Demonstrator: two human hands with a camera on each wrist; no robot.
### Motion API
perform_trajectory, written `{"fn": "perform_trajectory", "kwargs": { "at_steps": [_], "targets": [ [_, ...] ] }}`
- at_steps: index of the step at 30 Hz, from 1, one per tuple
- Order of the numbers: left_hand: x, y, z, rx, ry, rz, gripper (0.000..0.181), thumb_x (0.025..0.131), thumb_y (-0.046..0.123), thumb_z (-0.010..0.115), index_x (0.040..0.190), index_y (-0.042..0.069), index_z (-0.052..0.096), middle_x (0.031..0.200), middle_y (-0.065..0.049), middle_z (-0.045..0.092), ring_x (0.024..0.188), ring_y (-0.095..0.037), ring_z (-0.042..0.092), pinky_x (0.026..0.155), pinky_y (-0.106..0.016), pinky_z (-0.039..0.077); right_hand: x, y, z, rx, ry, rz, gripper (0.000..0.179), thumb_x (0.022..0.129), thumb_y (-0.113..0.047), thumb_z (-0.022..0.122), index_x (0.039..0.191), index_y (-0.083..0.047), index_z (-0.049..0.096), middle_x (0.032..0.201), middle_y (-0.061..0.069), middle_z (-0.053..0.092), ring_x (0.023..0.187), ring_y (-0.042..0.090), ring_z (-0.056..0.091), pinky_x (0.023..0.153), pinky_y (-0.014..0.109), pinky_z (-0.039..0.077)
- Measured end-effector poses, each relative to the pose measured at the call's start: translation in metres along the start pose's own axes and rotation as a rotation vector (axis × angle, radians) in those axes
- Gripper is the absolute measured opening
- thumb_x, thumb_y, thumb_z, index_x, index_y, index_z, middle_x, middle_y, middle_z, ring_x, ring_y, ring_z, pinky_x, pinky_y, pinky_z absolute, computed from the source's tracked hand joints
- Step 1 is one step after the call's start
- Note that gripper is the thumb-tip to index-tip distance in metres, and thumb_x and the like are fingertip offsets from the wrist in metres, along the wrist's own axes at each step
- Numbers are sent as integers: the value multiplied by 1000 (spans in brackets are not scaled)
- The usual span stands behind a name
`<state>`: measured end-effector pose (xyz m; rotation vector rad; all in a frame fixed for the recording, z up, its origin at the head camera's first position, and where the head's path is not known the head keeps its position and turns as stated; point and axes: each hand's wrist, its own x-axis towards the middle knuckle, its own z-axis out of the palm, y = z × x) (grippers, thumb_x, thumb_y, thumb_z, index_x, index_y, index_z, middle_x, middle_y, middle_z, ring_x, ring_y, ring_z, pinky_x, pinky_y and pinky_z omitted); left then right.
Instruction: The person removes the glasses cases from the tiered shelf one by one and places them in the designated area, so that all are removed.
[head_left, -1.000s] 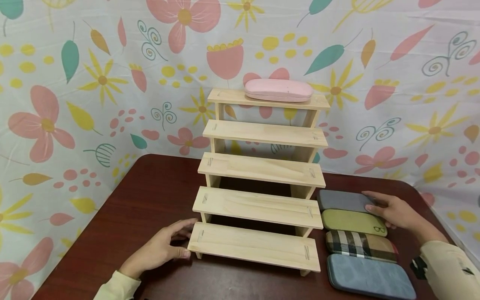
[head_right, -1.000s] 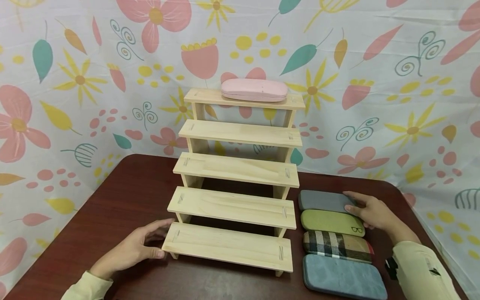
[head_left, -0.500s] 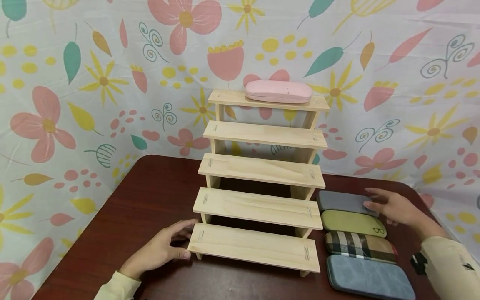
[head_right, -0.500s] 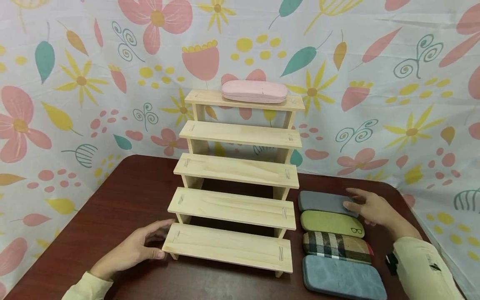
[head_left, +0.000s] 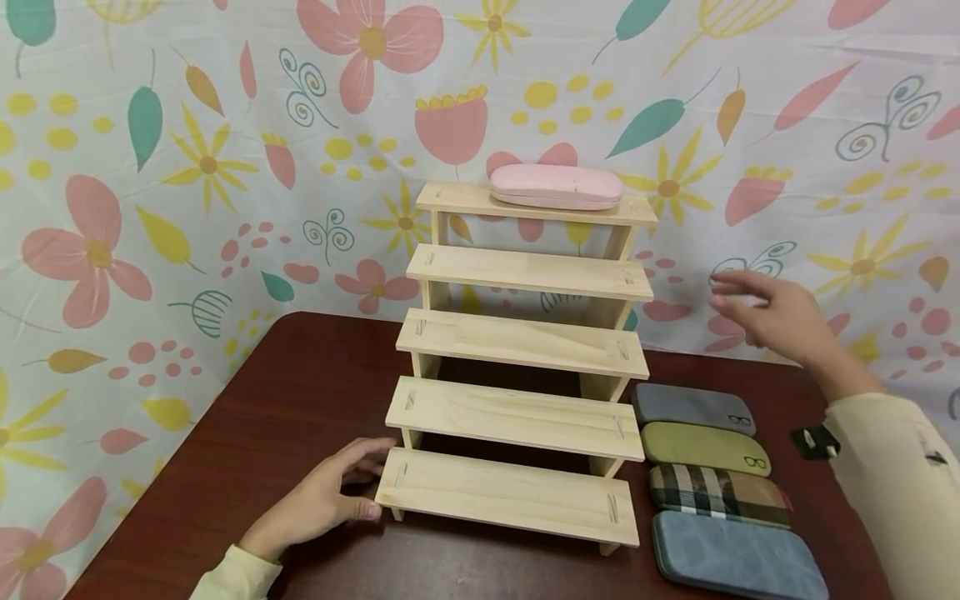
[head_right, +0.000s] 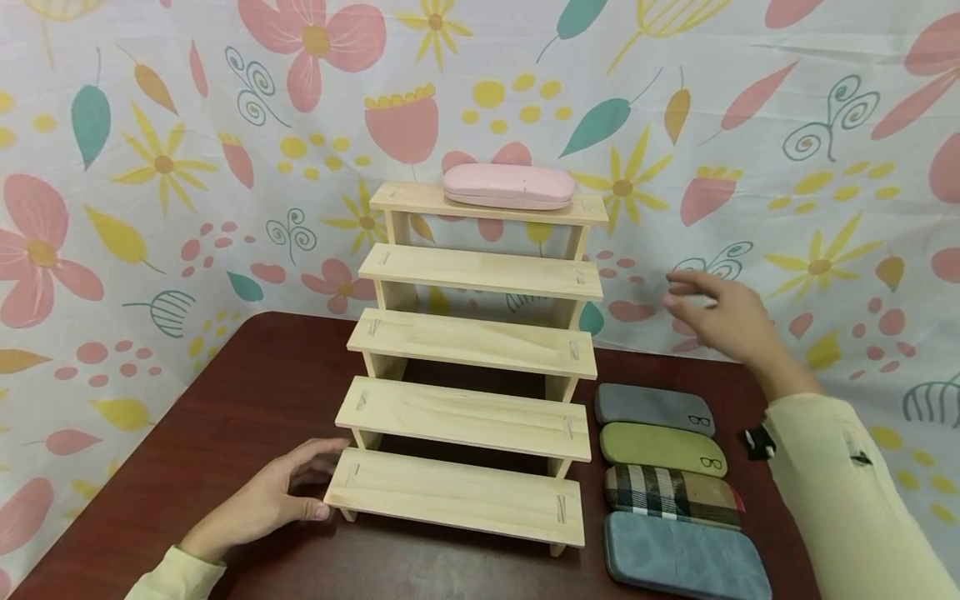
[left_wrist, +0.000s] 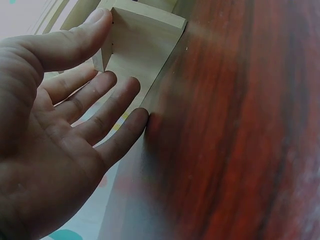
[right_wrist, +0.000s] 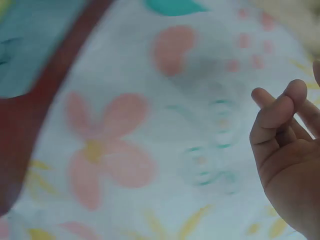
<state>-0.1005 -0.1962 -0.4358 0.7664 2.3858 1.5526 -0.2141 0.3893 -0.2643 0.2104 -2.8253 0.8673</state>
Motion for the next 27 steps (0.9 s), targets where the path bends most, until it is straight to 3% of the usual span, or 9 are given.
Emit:
{"fn": "perform_trajectory", "kwargs": {
  "at_steps": [3, 6, 12, 18, 22, 27],
  "targets": [
    [0, 0, 0, -8, 6, 16, 77, 81, 7, 82, 148, 5, 46, 134, -7, 53, 112, -23, 58, 94, -35, 48, 11, -28, -10, 27, 48, -36, 58, 99, -46, 62, 144, -11, 55, 105, -17, 65, 54, 23, 57, 52, 32, 46],
    [0, 0, 0, -10, 8, 35, 75, 82, 7, 82, 148, 3, 46, 133, -9, 54, 111, -23, 59, 94, -35, 48, 21, -53, -17, 79, 73, -59, 59, 98, -44, 65, 144, -9, 55, 107, -23, 63, 55, 21, 57, 53, 29, 45],
    [0, 1, -1, -7, 1, 51, 73, 84, 11, 82, 148, 4, 47, 132, -10, 55, 111, -23, 59, 94, -34, 48, 40, -89, -23, 163, 97, -107, 54, 97, -36, 69, 142, -8, 58, 118, -13, 65, 62, 14, 62, 59, 23, 48],
    [0, 1, -1, 5, -7, 79, 73, 85, 12, 81, 148, 4, 46, 133, -11, 54, 112, -23, 59, 95, -35, 48, 62, -124, -22, 118, 79, -97, 58, 94, -39, 71, 143, -10, 59, 122, 3, 66, 72, 14, 63, 61, 26, 48],
    [-1, 0, -1, 3, -10, 76, 73, 85, 12, 80, 149, 3, 45, 136, -11, 53, 113, -22, 59, 93, -35, 49, 80, -145, -21, 78, 9, -57, 67, 92, -46, 71, 148, -12, 54, 135, 14, 60, 79, 17, 61, 63, 26, 49],
    [-1, 1, -1, -11, -12, 73, 74, 85, 12, 80, 150, 2, 45, 137, -12, 52, 112, -23, 60, 91, -36, 49, 100, -160, -16, 31, -80, -58, 75, 92, -46, 71, 152, -9, 47, 141, 17, 56, 84, 18, 63, 64, 25, 49]
  ]
}}
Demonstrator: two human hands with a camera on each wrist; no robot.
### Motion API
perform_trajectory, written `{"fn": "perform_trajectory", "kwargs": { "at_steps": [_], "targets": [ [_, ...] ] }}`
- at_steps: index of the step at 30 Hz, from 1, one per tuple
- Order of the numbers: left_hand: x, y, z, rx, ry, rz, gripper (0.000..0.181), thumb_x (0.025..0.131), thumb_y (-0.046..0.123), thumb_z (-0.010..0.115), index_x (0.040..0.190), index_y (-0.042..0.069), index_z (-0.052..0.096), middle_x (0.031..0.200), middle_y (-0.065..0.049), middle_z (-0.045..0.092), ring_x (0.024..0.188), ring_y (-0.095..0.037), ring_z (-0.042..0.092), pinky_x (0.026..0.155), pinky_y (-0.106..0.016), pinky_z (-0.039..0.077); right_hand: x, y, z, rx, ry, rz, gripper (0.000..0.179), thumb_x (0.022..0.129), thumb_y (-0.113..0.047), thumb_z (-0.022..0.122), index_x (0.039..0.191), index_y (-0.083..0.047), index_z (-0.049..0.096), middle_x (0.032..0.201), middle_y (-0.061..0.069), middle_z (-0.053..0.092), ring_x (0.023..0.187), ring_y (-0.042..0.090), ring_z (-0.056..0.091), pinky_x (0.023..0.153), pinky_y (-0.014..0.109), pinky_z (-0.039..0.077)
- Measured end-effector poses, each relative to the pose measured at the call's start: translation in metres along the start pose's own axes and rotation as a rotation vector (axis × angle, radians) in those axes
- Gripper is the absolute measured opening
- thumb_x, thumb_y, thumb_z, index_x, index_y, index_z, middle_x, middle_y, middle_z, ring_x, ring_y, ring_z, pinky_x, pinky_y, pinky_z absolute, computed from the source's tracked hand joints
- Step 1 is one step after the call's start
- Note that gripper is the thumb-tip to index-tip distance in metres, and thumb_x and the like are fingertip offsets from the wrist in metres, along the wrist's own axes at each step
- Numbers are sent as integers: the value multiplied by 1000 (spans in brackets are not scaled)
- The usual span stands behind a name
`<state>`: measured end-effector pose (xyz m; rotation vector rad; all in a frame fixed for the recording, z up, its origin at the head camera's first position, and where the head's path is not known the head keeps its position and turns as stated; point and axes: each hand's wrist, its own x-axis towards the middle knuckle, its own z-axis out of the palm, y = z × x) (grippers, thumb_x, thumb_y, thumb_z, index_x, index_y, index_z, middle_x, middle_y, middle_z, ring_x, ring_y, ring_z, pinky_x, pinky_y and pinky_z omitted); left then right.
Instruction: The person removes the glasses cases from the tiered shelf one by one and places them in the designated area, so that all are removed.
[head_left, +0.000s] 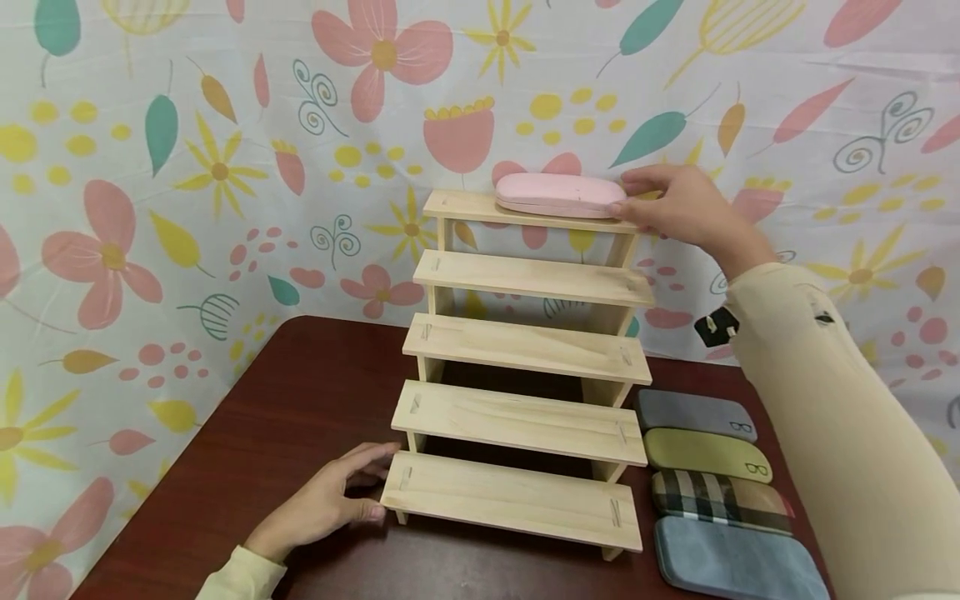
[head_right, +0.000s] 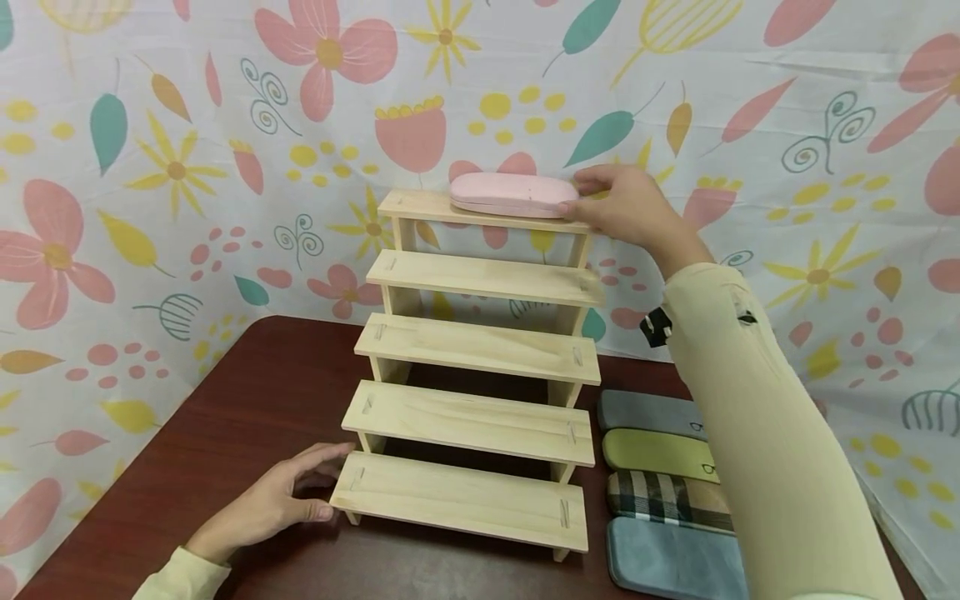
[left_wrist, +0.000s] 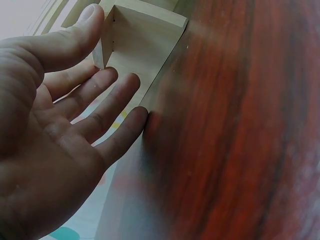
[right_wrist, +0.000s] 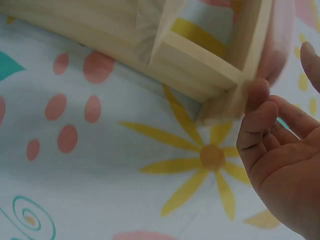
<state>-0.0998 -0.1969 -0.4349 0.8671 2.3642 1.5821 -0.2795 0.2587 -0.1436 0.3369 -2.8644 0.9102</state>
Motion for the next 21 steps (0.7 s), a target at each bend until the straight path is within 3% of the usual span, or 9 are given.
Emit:
{"fn": "perform_trajectory", "kwargs": {
  "at_steps": [6, 9, 12, 15, 18, 21],
  "targets": [
    [2, 0, 1, -13, -4, 3, 74, 85, 11, 80, 150, 2, 45, 138, -13, 52, 113, -23, 60, 90, -35, 50, 13, -7, 4, -116, -47, -15, 89, 87, -54, 72, 155, -6, 40, 146, 23, 49, 122, 33, 48, 93, 45, 42],
    [2, 0, 1, -20, -2, 12, 74, 85, 9, 80, 150, 1, 45, 138, -14, 52, 112, -22, 61, 90, -35, 50, 15, -9, 6, -144, -65, -23, 93, 87, -57, 72, 156, -4, 38, 149, 25, 46, 129, 39, 45, 102, 55, 36],
    [2, 0, 1, -21, 0, 19, 74, 85, 9, 79, 150, 0, 45, 138, -15, 52, 112, -22, 61, 89, -35, 50, 17, -9, 7, -151, -61, -25, 94, 87, -57, 72, 155, -3, 39, 148, 26, 46, 131, 40, 45, 103, 56, 36],
    [2, -1, 0, -22, 4, 24, 74, 85, 10, 79, 149, -1, 45, 138, -16, 52, 112, -22, 61, 89, -34, 51, 16, -9, 8, -126, -48, -10, 94, 86, -56, 74, 153, -1, 40, 147, 26, 47, 129, 39, 47, 100, 52, 40],
    [1, -3, 0, -20, 10, 31, 74, 85, 11, 79, 149, -2, 45, 137, -16, 53, 111, -22, 61, 88, -35, 51, 14, -7, 7, -81, -20, 15, 92, 85, -56, 75, 152, -2, 44, 143, 24, 52, 118, 36, 53, 85, 40, 48],
    [1, -4, 0, -14, 18, 31, 73, 85, 13, 79, 149, -3, 46, 136, -16, 53, 111, -22, 61, 88, -35, 52, 13, -4, 6, -48, 20, 33, 88, 84, -56, 75, 150, -4, 47, 141, 22, 55, 107, 30, 54, 69, 30, 46]
  ]
}}
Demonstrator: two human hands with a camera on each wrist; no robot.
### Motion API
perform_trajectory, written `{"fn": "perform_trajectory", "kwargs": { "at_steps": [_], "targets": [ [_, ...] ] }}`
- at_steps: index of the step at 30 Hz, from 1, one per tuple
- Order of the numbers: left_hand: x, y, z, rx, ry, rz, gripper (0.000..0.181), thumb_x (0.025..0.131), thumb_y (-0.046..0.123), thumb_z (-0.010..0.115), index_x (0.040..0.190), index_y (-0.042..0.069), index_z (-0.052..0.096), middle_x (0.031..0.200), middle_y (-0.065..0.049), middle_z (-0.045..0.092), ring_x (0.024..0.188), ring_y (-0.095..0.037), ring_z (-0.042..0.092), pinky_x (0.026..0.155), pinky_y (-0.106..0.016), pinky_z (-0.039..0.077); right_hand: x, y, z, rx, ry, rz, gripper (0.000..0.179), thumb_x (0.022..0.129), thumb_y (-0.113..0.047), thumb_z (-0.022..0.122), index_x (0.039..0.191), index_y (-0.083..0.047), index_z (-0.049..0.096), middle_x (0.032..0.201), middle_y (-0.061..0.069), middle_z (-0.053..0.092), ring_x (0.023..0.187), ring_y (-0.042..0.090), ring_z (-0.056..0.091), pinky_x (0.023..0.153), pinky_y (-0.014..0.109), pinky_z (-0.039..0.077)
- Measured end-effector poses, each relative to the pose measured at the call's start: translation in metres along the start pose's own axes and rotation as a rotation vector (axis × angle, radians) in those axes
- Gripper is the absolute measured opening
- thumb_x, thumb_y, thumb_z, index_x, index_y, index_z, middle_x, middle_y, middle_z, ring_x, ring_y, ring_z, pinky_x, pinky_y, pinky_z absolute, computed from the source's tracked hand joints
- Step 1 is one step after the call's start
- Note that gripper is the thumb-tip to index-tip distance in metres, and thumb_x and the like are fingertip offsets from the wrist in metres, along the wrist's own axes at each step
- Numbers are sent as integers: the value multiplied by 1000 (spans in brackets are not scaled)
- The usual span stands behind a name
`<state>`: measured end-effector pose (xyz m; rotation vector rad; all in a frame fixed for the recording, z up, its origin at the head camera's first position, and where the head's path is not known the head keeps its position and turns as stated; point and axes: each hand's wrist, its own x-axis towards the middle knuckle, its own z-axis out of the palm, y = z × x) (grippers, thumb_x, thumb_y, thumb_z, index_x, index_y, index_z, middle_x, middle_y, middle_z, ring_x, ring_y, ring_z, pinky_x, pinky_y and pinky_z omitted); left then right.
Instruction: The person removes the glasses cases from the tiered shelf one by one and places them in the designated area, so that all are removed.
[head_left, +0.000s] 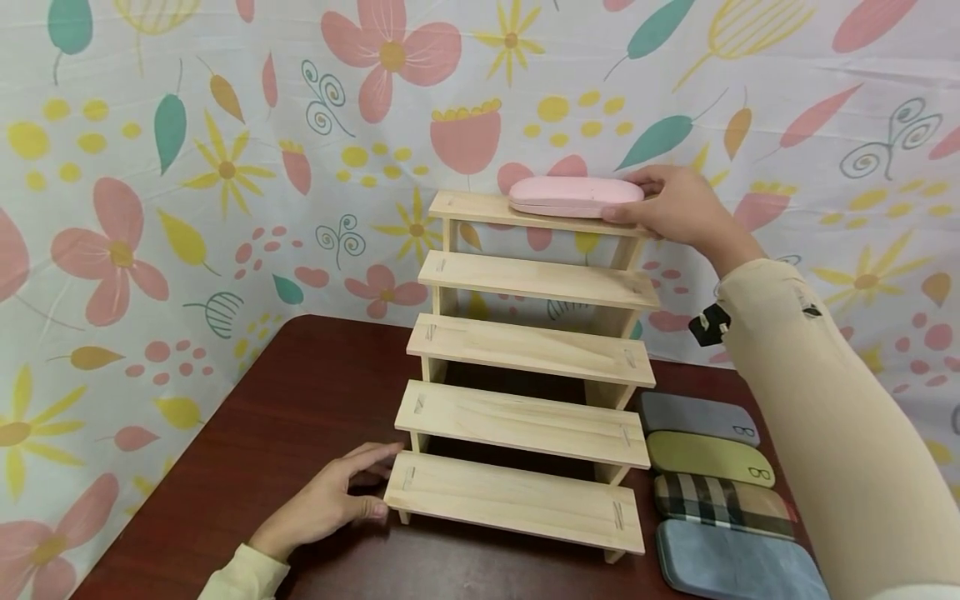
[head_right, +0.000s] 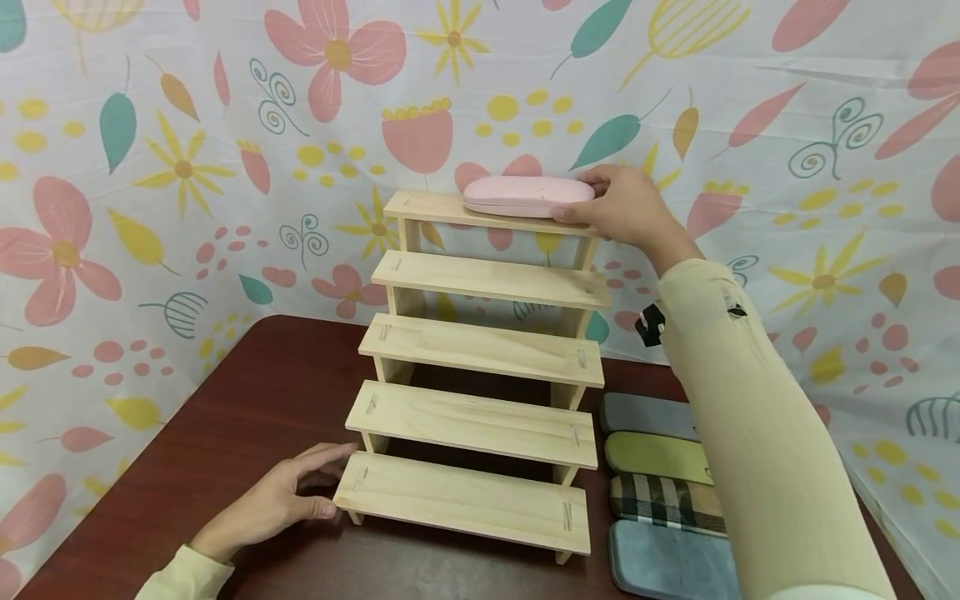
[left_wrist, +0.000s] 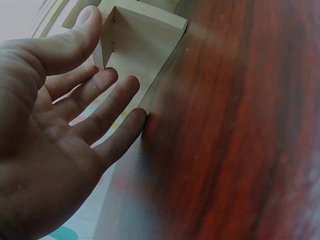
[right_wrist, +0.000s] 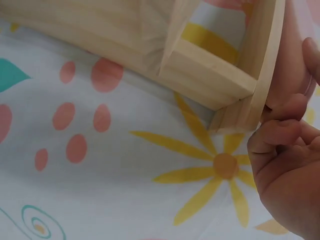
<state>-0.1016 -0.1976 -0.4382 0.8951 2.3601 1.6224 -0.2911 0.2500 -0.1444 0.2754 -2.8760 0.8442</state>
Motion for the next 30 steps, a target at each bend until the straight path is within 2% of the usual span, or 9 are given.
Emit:
{"fn": "perform_trajectory", "kwargs": {
  "at_steps": [2, 5, 8, 11, 17, 26, 30],
  "targets": [
    [0, 0, 0, 1, 1, -4, 73, 86, 14, 79, 149, -2, 46, 136, -15, 53, 111, -23, 61, 88, -36, 52, -1, 5, -2, 5, 30, 2, 86, 84, -56, 75, 149, -5, 50, 139, 21, 56, 102, 27, 55, 67, 28, 45],
    [0, 0, 0, 1, 1, -12, 72, 86, 15, 79, 149, -2, 46, 137, -15, 53, 111, -23, 61, 88, -36, 52, -3, 13, -4, 22, 55, 5, 82, 85, -53, 75, 148, -6, 52, 136, 21, 59, 82, 22, 59, 60, 28, 45],
    [0, 1, 1, -1, 1, -13, 72, 87, 14, 79, 149, -1, 46, 137, -15, 53, 111, -24, 61, 88, -36, 52, -6, 21, -5, 49, 59, 16, 78, 86, -51, 76, 146, -6, 53, 130, 20, 62, 60, 18, 54, 52, 30, 44],
    [0, 1, 1, 9, 4, -4, 72, 87, 14, 79, 149, -1, 46, 136, -14, 54, 110, -24, 61, 88, -36, 52, -10, 29, -5, 67, 51, 28, 78, 87, -51, 75, 147, -7, 52, 130, 20, 61, 58, 17, 52, 51, 31, 43],
    [0, 2, 1, 21, 4, 6, 71, 87, 14, 78, 148, -2, 46, 136, -15, 54, 110, -22, 61, 88, -36, 52, -14, 40, -8, 74, 48, 35, 82, 87, -51, 75, 151, -8, 48, 133, 20, 60, 67, 21, 56, 53, 32, 46],
    [-1, 5, 1, -14, -3, -40, 71, 88, 17, 78, 149, -2, 46, 138, -19, 51, 110, -22, 61, 84, -34, 54, -17, 48, -21, -21, 16, 38, 80, 92, -46, 71, 154, -5, 41, 127, 26, 57, 57, 29, 56, 52, 36, 44],
    [-1, 5, 2, -16, -7, -49, 71, 89, 18, 78, 149, -1, 46, 139, -20, 50, 110, -22, 61, 83, -33, 53, -20, 51, -26, -37, -2, 46, 77, 93, -42, 71, 153, -5, 42, 119, 27, 58, 57, 28, 56, 52, 36, 44]
  ]
}}
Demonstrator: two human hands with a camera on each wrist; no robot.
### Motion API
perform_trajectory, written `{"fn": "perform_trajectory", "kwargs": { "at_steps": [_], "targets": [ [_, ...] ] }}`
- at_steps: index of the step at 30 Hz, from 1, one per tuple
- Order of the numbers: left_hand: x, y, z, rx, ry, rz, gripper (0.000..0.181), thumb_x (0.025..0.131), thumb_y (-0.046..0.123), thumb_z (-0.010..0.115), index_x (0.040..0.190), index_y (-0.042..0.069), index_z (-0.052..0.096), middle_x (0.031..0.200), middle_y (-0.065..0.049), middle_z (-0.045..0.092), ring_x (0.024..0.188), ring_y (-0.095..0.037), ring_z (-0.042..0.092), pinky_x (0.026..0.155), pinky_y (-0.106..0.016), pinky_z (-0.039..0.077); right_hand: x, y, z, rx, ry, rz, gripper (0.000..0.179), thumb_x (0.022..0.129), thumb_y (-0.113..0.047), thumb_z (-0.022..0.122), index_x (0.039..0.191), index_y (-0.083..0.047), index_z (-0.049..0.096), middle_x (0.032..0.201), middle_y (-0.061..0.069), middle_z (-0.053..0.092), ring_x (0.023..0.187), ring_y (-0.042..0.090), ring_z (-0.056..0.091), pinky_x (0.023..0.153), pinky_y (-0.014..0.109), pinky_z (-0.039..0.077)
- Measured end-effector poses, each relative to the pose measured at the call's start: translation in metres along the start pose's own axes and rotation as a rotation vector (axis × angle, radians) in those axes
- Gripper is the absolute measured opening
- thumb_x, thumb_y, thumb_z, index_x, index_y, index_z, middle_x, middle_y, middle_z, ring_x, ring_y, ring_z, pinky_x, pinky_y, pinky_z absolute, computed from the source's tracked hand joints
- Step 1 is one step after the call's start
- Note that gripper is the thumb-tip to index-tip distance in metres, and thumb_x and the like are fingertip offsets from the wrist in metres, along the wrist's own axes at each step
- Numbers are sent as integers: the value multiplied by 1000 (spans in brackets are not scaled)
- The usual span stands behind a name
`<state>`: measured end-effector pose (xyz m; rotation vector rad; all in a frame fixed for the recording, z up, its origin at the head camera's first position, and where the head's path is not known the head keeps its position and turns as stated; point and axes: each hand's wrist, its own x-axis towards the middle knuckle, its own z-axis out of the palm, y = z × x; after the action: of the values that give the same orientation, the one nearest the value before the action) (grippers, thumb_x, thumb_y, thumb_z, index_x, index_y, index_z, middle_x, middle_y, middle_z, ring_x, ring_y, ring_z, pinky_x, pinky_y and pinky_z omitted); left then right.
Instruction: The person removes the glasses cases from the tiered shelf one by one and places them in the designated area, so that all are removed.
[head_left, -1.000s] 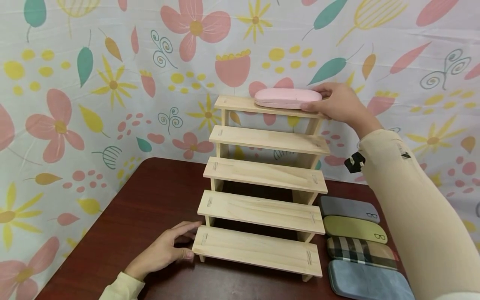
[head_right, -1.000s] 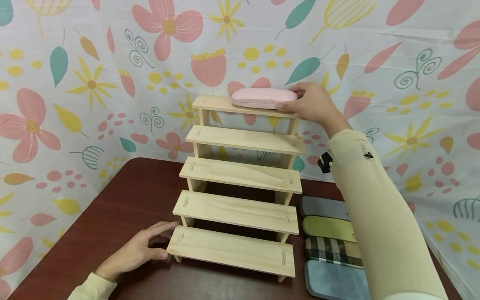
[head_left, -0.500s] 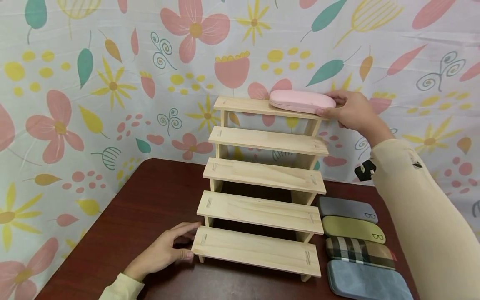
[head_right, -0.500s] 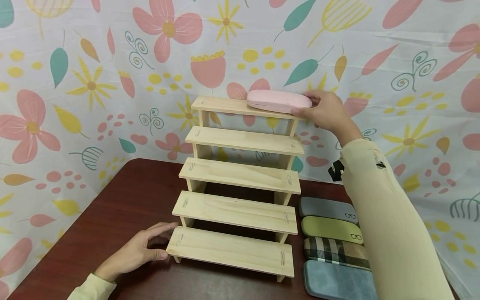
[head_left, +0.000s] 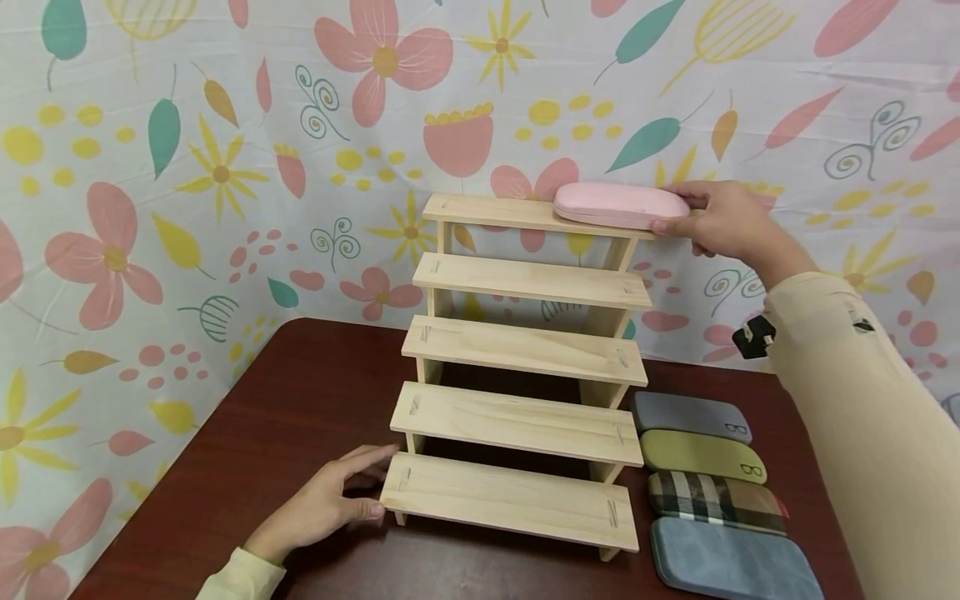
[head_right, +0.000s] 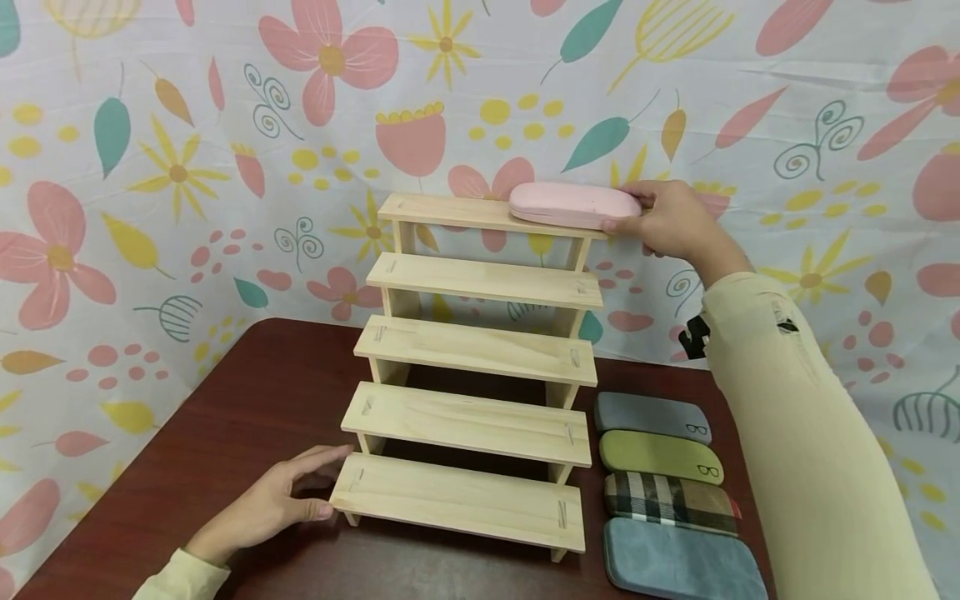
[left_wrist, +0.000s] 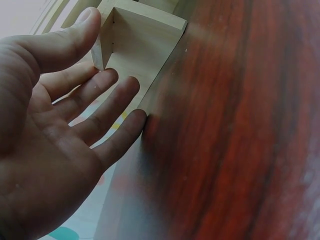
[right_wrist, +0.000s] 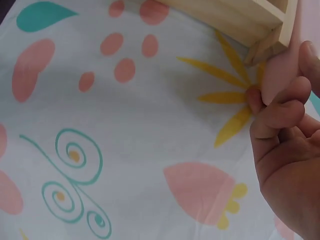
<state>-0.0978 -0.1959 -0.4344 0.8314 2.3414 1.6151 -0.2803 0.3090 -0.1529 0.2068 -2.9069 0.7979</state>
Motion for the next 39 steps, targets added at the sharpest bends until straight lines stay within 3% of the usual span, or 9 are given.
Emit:
{"fn": "perform_trajectory", "kwargs": {
  "at_steps": [15, 20, 24, 31, 39],
  "targets": [
    [-1, 0, -1, -2, -3, -2, 71, 88, 19, 78, 149, -1, 46, 139, -19, 50, 111, -22, 60, 83, -34, 54, -16, 32, -20, -20, 30, 4, 76, 92, -40, 74, 149, 2, 46, 96, 21, 67, 58, 28, 60, 52, 34, 48],
    [-2, 0, -3, 4, -1, 0, 71, 89, 19, 78, 149, -1, 46, 140, -19, 50, 111, -23, 61, 84, -36, 54, -23, 46, -27, 29, 37, 19, 80, 90, -41, 76, 150, 2, 44, 97, 10, 69, 59, 27, 61, 53, 34, 51],
    [-2, 1, -3, 9, -1, 3, 71, 89, 19, 78, 149, -2, 46, 140, -19, 50, 111, -23, 61, 85, -36, 53, -30, 59, -31, 59, 48, 35, 79, 88, -42, 77, 151, -5, 47, 92, -1, 69, 59, 26, 61, 54, 33, 52],
    [-1, 0, -3, 25, 1, 25, 71, 88, 19, 78, 148, -4, 46, 138, -19, 52, 110, -22, 61, 86, -36, 53, -47, 88, -32, 4, 51, 50, 77, 93, -42, 72, 147, 5, 44, 72, 4, 68, 60, 20, 60, 61, 25, 41],
    [-2, 1, -2, 7, -1, 26, 71, 88, 17, 78, 148, -4, 46, 138, -20, 51, 110, -22, 61, 85, -35, 53, -63, 121, -13, -28, 36, 60, 82, 93, -47, 70, 150, 5, 41, 84, 6, 70, 64, 22, 61, 59, 30, 43]
  ]
}}
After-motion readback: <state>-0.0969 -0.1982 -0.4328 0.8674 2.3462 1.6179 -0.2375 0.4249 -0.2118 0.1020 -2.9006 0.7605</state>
